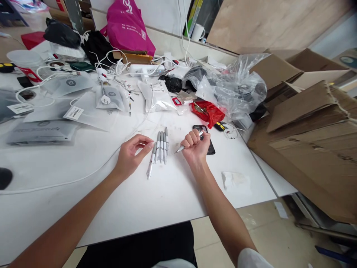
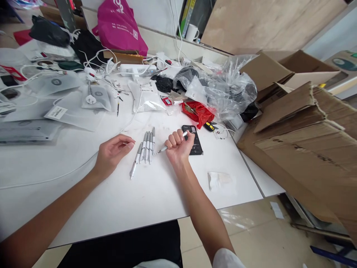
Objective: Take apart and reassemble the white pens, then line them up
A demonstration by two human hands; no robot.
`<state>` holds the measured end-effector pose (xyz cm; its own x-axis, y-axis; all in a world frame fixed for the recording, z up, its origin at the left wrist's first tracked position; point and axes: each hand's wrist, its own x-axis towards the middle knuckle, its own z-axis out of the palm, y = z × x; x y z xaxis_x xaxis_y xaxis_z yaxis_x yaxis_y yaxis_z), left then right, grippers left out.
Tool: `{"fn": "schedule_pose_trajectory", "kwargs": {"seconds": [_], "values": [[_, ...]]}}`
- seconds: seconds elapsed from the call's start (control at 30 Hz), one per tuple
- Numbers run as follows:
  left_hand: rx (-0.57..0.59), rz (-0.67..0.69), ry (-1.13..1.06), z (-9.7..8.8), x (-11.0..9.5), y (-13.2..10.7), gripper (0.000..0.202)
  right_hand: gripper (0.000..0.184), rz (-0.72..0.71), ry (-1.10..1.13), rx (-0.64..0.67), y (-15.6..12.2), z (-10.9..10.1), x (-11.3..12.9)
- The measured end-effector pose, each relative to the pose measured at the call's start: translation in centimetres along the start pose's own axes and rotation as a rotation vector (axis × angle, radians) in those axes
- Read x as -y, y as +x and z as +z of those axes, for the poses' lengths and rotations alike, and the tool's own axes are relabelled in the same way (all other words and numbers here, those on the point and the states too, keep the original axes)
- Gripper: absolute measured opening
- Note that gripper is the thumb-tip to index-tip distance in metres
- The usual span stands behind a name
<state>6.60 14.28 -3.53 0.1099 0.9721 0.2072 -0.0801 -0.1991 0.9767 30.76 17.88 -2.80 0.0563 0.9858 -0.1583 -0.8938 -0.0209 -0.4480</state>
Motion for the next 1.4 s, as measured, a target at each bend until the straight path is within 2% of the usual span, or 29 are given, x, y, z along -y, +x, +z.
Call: {"fn": "schedule_pose_trajectory", "kwargs": {"seconds": [0.3,0.4,0.53,0.6,0.67,0.73,0.8,0.87,0.93,1.07,1.13,1.2,1.33,1.4], "values": [[0.013,0.022,0.086,-0.2,0.5,-0.2,0.019,0.047,0.045,0.016,0.067,-1.1,1.3,-1.3],[0.07,0.061,0.166,0.0,0.6,-0.4,0.023,0.047,0.052,0.028,0.067,-1.8,1.6,-2.0],[0.169,0.146,0.291,0.5,0.7,-0.8,0.039,0.052,0.086,0.013,0.096,-2.7,2.5,-3.4],[0.175,0.192,0.318,0.7,0.7,-1.0,0.032,0.05,0.116,0.009,0.123,-3.0,2.9,-4.0],[0.126,0.223,0.315,0.7,0.7,-1.0,0.022,0.044,0.135,-0.017,0.154,-3.1,3.1,-4.6],[0.034,0.202,0.272,0.5,0.6,-0.9,0.018,0.038,0.131,-0.091,0.174,-3.0,3.0,-5.0],[-0.068,0.126,0.184,0.3,0.4,-0.6,0.019,0.034,0.108,-0.216,0.186,-2.7,2.8,-5.2],[-0.157,0.054,0.073,0.1,0.3,-0.1,0.025,0.031,0.091,-0.356,0.21,-2.4,2.6,-5.4],[-0.199,0.007,-0.059,-0.1,0.2,0.4,0.031,0.032,0.086,-0.495,0.245,-2.2,2.2,-5.6],[-0.162,-0.094,-0.376,-0.6,0.1,1.3,0.037,0.032,0.055,-0.741,0.341,-2.0,1.5,-5.8],[-0.132,-0.133,-0.461,-0.8,0.0,1.5,0.035,0.032,0.04,-0.859,0.417,-2.2,1.3,-5.8],[-0.097,-0.155,-0.489,-0.9,-0.2,1.5,0.039,0.033,0.01,-0.98,0.475,-2.5,1.2,-5.8],[-0.017,-0.154,-0.504,-0.8,-0.7,1.3,0.042,0.038,-0.095,-1.14,0.495,-2.9,1.1,-5.7],[-0.034,-0.155,-0.477,-0.8,-0.7,1.2,0.04,0.039,-0.149,-1.217,0.508,-2.9,1.1,-5.5]]}}
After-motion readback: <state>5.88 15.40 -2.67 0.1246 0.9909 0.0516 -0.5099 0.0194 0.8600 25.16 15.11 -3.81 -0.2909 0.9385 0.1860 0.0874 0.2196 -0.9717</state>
